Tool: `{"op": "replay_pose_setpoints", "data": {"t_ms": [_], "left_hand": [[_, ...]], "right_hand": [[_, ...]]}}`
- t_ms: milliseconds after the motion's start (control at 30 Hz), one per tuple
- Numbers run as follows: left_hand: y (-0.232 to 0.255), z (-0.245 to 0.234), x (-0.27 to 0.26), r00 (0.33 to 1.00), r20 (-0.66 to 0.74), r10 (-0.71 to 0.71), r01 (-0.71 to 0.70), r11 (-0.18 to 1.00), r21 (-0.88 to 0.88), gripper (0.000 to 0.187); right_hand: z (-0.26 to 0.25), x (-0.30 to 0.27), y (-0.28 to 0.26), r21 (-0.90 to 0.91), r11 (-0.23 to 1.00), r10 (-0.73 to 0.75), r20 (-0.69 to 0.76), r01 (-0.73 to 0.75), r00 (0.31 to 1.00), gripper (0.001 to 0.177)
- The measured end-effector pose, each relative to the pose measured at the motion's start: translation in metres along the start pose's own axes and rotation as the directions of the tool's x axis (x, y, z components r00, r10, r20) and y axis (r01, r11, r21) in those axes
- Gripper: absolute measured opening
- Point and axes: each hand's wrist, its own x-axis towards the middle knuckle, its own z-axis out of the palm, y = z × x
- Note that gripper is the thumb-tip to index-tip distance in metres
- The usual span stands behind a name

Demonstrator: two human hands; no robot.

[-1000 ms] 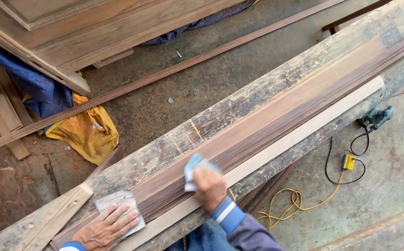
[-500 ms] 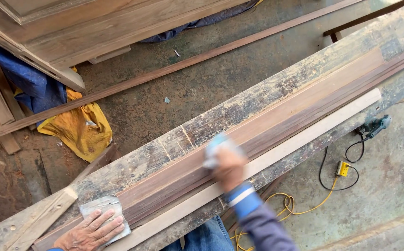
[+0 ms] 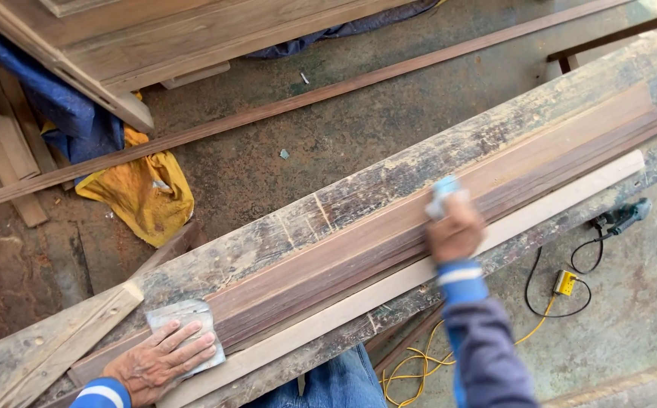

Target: Sanding a long thin piece of wooden trim using a small sheet of sandpaper on a workbench.

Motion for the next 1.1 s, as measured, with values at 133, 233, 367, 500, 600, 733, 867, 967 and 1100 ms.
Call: {"op": "replay_pose_setpoints", "data": {"t_ms": [133,233,367,500,600,733,867,967,1100], "left_hand": [[0.007,-0.010,0.004,0.983,-0.180,-0.020,0.042,0.992,0.120,0.072],[0.007,-0.020,0.003,0.979,-0.205,-0.002,0.020,0.996,0.088,0.072],[0.008,-0.019,0.003,0.984,-0.175,-0.011,0.024,0.997,0.072,0.075],[0.007,-0.029,0.004,0.999,0.030,-0.022,0.023,1.000,-0.015,0.081],[0.004,-0.028,0.006,0.982,-0.188,0.010,0.001,0.998,0.060,0.078],[0.006,-0.028,0.002,1.000,-0.023,0.004,-0.003,0.999,0.035,0.081],[0.006,-0.026,0.002,0.980,-0.199,-0.010,0.031,0.994,0.101,0.078],[0.010,-0.027,0.002,0.988,-0.152,-0.022,0.033,0.997,0.070,0.079],[0.007,-0.025,0.002,0.990,-0.144,-0.016,0.019,1.000,0.018,0.080]], "right_hand": [[0.010,-0.133,-0.142,0.240,0.933,-0.283,0.029,0.269,0.959,0.020],[-0.006,-0.170,-0.183,0.380,0.818,-0.505,0.114,0.432,0.856,0.008],[-0.013,-0.133,-0.105,0.364,0.799,-0.536,0.071,0.479,0.841,0.018],[-0.016,-0.108,-0.042,0.088,0.957,-0.284,0.112,0.275,0.952,0.015],[-0.001,-0.157,-0.104,0.275,0.900,-0.357,0.026,0.337,0.934,0.017],[-0.006,-0.158,-0.121,0.336,0.771,-0.578,0.015,0.541,0.816,0.017],[-0.016,-0.096,-0.017,0.018,0.855,-0.518,0.067,0.518,0.853,0.016],[-0.057,-0.054,0.004,-0.071,0.919,-0.387,0.018,0.388,0.922,0.026],[-0.064,-0.055,-0.001,0.077,0.868,-0.495,0.039,0.491,0.868,0.036]]}}
